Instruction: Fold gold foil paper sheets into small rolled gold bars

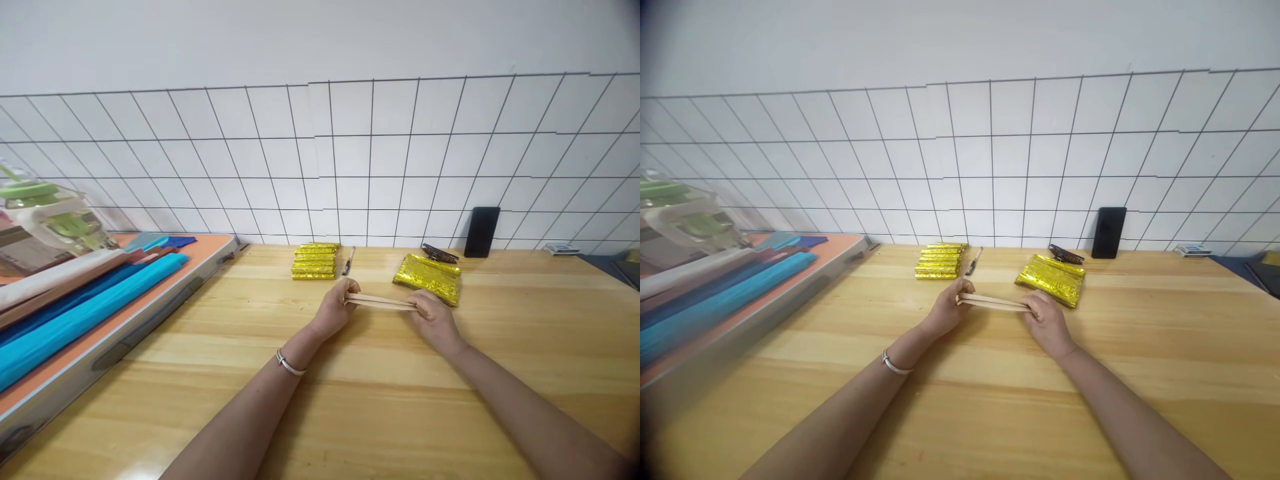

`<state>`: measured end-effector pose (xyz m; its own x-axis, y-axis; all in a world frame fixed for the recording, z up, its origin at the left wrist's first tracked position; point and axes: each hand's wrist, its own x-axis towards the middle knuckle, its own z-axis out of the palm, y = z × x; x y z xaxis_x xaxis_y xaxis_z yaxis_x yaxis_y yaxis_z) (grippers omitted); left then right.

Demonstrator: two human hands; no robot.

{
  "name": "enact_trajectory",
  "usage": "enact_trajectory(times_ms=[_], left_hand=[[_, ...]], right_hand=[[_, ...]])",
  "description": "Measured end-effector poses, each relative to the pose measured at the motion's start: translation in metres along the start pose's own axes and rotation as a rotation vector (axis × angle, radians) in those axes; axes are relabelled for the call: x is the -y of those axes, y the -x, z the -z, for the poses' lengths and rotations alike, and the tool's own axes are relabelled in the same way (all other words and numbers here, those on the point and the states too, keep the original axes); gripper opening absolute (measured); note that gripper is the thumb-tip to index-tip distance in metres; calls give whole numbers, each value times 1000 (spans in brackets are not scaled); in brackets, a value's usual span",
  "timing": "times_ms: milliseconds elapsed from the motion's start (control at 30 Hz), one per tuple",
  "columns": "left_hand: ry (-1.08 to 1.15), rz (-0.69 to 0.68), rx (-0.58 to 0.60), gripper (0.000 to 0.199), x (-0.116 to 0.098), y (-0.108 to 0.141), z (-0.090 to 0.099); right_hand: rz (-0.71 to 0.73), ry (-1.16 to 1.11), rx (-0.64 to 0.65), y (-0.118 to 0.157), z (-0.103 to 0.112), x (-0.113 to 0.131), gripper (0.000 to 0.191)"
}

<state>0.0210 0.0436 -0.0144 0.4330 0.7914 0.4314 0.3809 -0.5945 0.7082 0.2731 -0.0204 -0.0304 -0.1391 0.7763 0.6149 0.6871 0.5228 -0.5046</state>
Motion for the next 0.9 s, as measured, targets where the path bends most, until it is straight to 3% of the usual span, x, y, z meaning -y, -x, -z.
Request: enact_trajectory(times_ms=[133, 233, 300, 367, 400, 500, 600, 667, 800, 900], left_hand=[[-48, -21, 169, 18, 2, 1, 13], [-63, -51, 408, 15, 0, 0, 32], [-68, -78, 606, 20, -4, -1, 42], [-111, -95, 699, 21, -8, -3, 45], [-161, -97, 677, 23, -9, -3, 43], [-346, -82, 464, 26, -10, -2, 27], [-398, -78, 367, 20, -10, 1, 7], [-422, -100, 346, 19, -11, 3, -1], [-417, -248, 369, 31, -10, 6, -9], [-334, -331, 427, 45, -7, 7, -12]], right_hand=[[41, 125, 190, -1, 4, -2, 26], [37, 168, 350, -2, 2, -6, 30], [49, 162, 386, -3, 3, -7, 31], [65, 142, 418, -5, 7, -4, 29], [72, 130, 443, -6, 11, -2, 28], [79, 102, 533, -12, 25, 9, 28], [59, 87, 612, -16, 34, 19, 33], [31, 121, 605, -17, 31, 22, 35], [18, 275, 463, -10, 10, 23, 38], [58, 316, 506, -3, -6, 25, 48]])
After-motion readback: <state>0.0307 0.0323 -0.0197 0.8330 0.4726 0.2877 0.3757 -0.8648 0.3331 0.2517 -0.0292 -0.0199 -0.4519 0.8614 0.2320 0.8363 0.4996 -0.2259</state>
